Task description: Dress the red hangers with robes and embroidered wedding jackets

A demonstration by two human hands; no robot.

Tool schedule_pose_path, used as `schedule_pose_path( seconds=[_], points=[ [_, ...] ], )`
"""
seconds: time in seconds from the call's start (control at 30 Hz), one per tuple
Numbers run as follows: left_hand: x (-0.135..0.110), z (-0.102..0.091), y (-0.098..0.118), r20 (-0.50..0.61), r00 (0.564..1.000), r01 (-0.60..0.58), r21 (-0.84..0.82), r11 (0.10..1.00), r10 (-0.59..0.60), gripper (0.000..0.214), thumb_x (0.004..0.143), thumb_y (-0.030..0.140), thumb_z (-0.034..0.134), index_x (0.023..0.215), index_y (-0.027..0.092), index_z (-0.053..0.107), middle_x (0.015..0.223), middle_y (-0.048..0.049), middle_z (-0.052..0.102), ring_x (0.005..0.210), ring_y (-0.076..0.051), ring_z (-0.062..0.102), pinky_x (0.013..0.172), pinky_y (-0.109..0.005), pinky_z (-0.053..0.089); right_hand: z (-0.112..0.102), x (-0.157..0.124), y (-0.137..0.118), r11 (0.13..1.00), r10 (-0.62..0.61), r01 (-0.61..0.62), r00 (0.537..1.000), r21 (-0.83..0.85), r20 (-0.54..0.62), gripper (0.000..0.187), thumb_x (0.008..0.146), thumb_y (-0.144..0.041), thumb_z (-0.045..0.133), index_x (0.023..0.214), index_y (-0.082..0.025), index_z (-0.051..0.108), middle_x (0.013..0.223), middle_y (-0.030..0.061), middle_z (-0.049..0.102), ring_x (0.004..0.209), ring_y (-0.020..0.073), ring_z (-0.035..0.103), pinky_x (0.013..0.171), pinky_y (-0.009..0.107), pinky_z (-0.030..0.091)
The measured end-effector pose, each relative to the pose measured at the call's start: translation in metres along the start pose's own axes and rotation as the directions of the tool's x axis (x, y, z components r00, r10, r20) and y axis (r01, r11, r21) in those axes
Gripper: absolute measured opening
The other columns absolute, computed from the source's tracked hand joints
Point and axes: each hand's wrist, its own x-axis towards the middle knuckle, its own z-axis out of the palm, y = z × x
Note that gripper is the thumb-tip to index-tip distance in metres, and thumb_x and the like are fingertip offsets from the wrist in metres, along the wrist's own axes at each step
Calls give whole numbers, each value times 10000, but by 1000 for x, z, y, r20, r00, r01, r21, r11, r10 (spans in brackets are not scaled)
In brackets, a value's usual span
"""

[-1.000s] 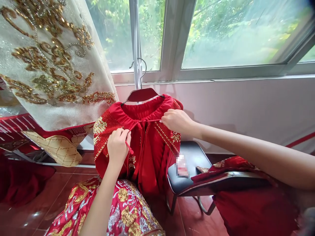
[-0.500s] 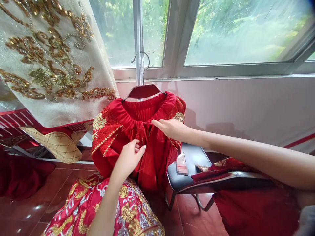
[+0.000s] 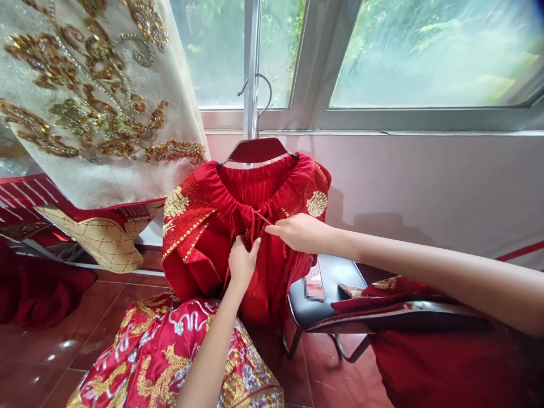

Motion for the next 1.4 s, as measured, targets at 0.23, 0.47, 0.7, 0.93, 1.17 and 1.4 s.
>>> schedule_pose_path(
  seconds=[0.23, 0.47, 0.7, 0.93, 1.17, 1.4],
  points=[
    [17, 12, 9, -230, 967, -121, -20, 992, 113, 427, 827, 302, 566, 1187, 77, 515, 1100, -200, 605, 1036, -333, 607, 806, -409, 504, 1, 1, -10, 993, -106, 106, 994, -56, 3, 307, 875, -79, 376, 1078, -160, 591, 753, 57, 643, 576, 115, 556, 482, 265, 142],
    [21, 2, -7, -180, 972, -201, -323, 925, 148, 196, 795, 164, 509, 954, 155, 624, 895, -88, 677, 823, -214, 642, 766, -306, 484, -1, 2, -7, 978, 117, -112, 993, -175, 18, 260, 897, -102, 352, 1038, -130, 569, 782, 93, 646, 682, 192, 638, 499, 264, 212],
    [9, -11, -8, -50, 992, -121, -570, 813, 113, 100, 777, 227, 534, 800, 161, 606, 745, -14, 650, 675, -136, 572, 670, -230, 441, 22, 10, -12, 981, 187, -182, 980, -65, 73, 311, 960, -321, 332, 1149, -141, 501, 738, 89, 669, 662, 244, 656, 527, 272, 335],
    [9, -7, -20, -112, 992, -118, -632, 766, 60, 118, 776, 271, 532, 798, 167, 583, 714, -5, 603, 635, -129, 535, 640, -233, 437, 24, 13, -9, 968, 113, -138, 985, 211, 128, 295, 914, -316, 411, 1106, -176, 585, 831, 86, 688, 732, 205, 657, 590, 261, 390],
    [4, -17, -20, -200, 979, -152, -618, 772, 33, 127, 759, 253, 553, 857, 174, 576, 759, -9, 625, 693, -140, 581, 682, -240, 466, 29, 38, -24, 985, 122, -126, 992, 117, 36, 491, 931, -273, 365, 1383, -82, 344, 846, 153, 689, 713, 256, 671, 582, 303, 442],
    [-16, -14, -23, -274, 962, -102, -345, 933, 3, 251, 780, 378, 570, 928, 176, 545, 859, -66, 631, 805, -203, 619, 755, -319, 494, 13, 47, -20, 965, 218, -236, 964, 112, 156, 257, 888, -219, 413, 972, -132, 639, 854, 141, 691, 785, 244, 667, 619, 279, 427]
  ],
)
